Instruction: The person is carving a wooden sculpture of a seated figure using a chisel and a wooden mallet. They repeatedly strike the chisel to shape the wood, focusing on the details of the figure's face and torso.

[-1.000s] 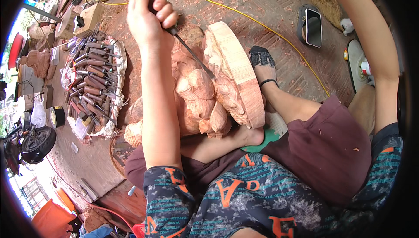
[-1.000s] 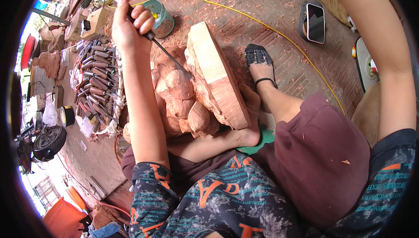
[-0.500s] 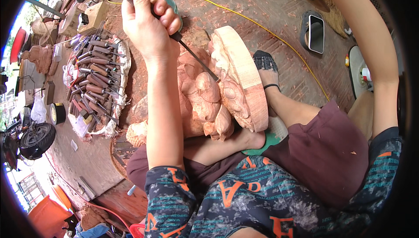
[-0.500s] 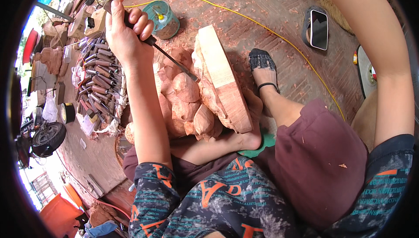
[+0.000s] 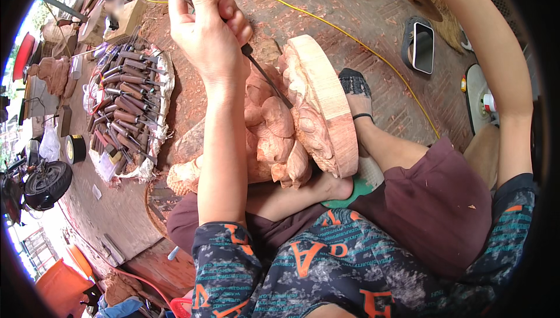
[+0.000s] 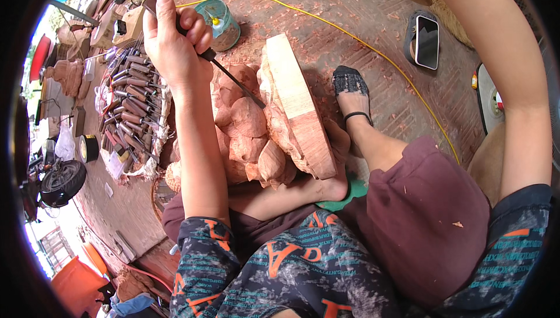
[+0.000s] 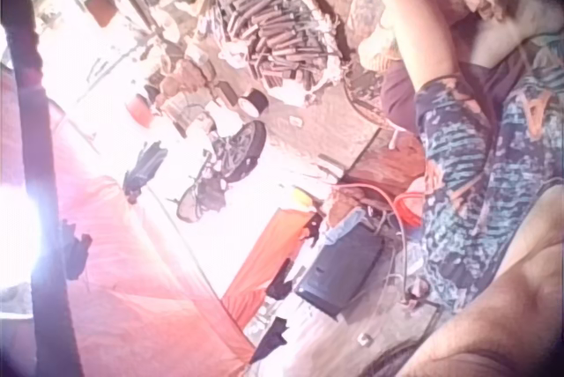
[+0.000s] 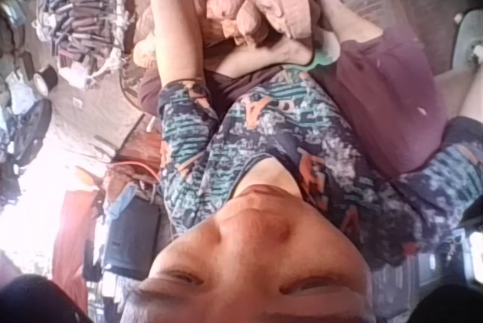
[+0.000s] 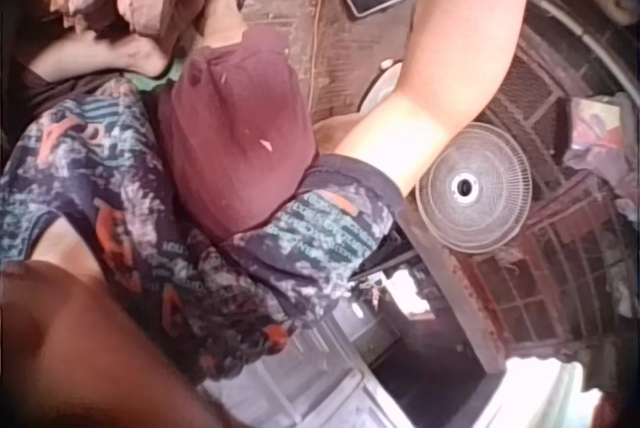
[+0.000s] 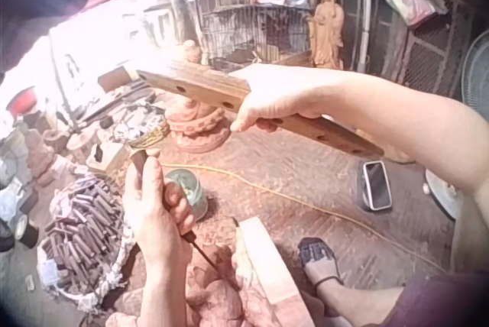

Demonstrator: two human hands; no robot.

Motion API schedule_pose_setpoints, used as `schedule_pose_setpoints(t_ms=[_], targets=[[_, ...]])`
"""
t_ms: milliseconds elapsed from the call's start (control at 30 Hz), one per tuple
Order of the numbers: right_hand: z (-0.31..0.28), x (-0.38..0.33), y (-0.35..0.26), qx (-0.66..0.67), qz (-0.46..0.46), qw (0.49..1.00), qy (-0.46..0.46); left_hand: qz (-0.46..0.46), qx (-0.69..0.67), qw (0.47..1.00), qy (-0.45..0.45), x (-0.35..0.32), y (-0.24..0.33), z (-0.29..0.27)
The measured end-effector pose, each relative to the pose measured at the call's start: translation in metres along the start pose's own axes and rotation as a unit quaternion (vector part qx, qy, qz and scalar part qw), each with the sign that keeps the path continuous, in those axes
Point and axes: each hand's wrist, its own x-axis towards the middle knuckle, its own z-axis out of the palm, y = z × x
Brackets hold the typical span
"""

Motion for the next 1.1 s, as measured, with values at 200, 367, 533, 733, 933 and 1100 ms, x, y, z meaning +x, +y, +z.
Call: schedule_pose_setpoints(t_ms=[200,367,533,733,933,1100], targets=[[0.001,0.004,0.0,0.0,-0.019,1.0,-0.001,0.052,0.01,0.998,0.027,0.0,0.001,-0.001],[-0.003,0.009,-0.001,-0.024,0.012,1.0,-0.004,0.032,0.002,0.999,0.004,0.002,-0.003,0.007],[-0.018,0.031,0.011,-0.328,-0.069,0.939,-0.08,-0.054,-0.046,0.997,0.027,0.023,-0.024,-0.018],[-0.011,0.021,-0.016,-0.278,0.004,0.954,-0.112,-0.078,-0.046,0.996,0.026,0.021,-0.03,-0.02],[-0.02,0.01,-0.014,-0.241,0.005,0.968,-0.074,-0.127,-0.017,0.992,0.022,0.016,-0.031,0.0],[-0.014,0.011,-0.014,-0.281,0.027,0.951,-0.124,-0.153,-0.069,0.985,0.051,0.012,-0.031,-0.002]])
